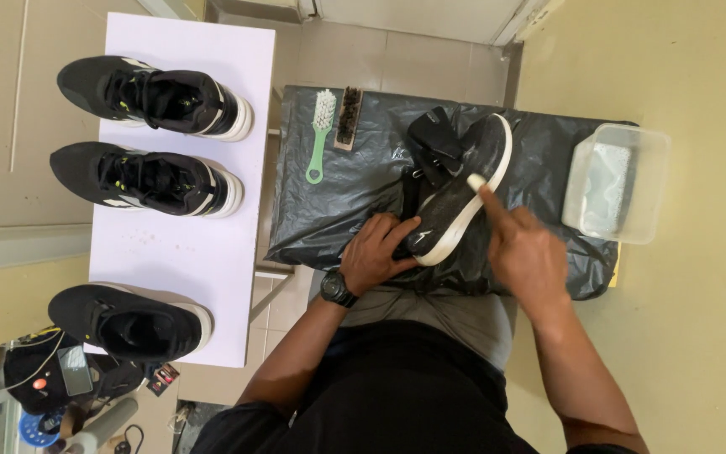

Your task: A person is scrubbing the white midsole of a black sneaker using a toothbrush and a container of cleaning solution.

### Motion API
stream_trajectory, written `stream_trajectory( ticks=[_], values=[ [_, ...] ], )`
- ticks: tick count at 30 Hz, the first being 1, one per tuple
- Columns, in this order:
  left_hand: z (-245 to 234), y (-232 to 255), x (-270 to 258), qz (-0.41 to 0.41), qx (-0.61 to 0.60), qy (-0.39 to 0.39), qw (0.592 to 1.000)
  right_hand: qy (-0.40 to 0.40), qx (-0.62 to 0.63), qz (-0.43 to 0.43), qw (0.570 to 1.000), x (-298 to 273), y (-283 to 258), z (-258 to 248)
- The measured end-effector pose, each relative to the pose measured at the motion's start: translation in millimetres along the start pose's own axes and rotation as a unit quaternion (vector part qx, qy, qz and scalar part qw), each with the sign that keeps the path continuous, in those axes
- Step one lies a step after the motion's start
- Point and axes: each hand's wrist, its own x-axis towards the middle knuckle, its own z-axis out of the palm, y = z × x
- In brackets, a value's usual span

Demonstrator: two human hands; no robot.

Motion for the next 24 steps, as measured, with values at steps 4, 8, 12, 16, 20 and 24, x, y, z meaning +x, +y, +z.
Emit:
stream_trajectory(
  ticks=[4, 8, 12, 16, 20, 24],
  values=[
    [-3.3, 1.7, 6.9, 0.002, 0.008, 0.001, 1.0, -0.037, 0.017, -0.021, 0.999, -30.1, -15.7, 18.0],
    [-2.2, 1.5, 1.2, -0.001, 0.011, -0.009, 1.0, -0.065, 0.035, -0.047, 0.996, -52.5, -40.0, 1.3],
    [-0.7, 1.4, 1.7, -0.001, 0.006, 0.003, 1.0, -0.059, 0.038, -0.102, 0.992, -70.7, -42.8, 10.2],
    [-2.6, 2.9, 2.0, -0.002, 0.004, 0.004, 1.0, -0.058, 0.041, -0.101, 0.992, -65.5, -34.3, 5.6],
    [-5.5, 2.2, 5.4, 0.002, -0.005, -0.003, 1.0, -0.031, 0.007, -0.069, 0.997, -55.1, -7.8, 21.8],
    [-5.6, 3.7, 6.2, -0.003, -0.016, -0.004, 1.0, 0.023, -0.019, -0.057, 0.998, -32.9, 3.9, 13.7]
  ],
)
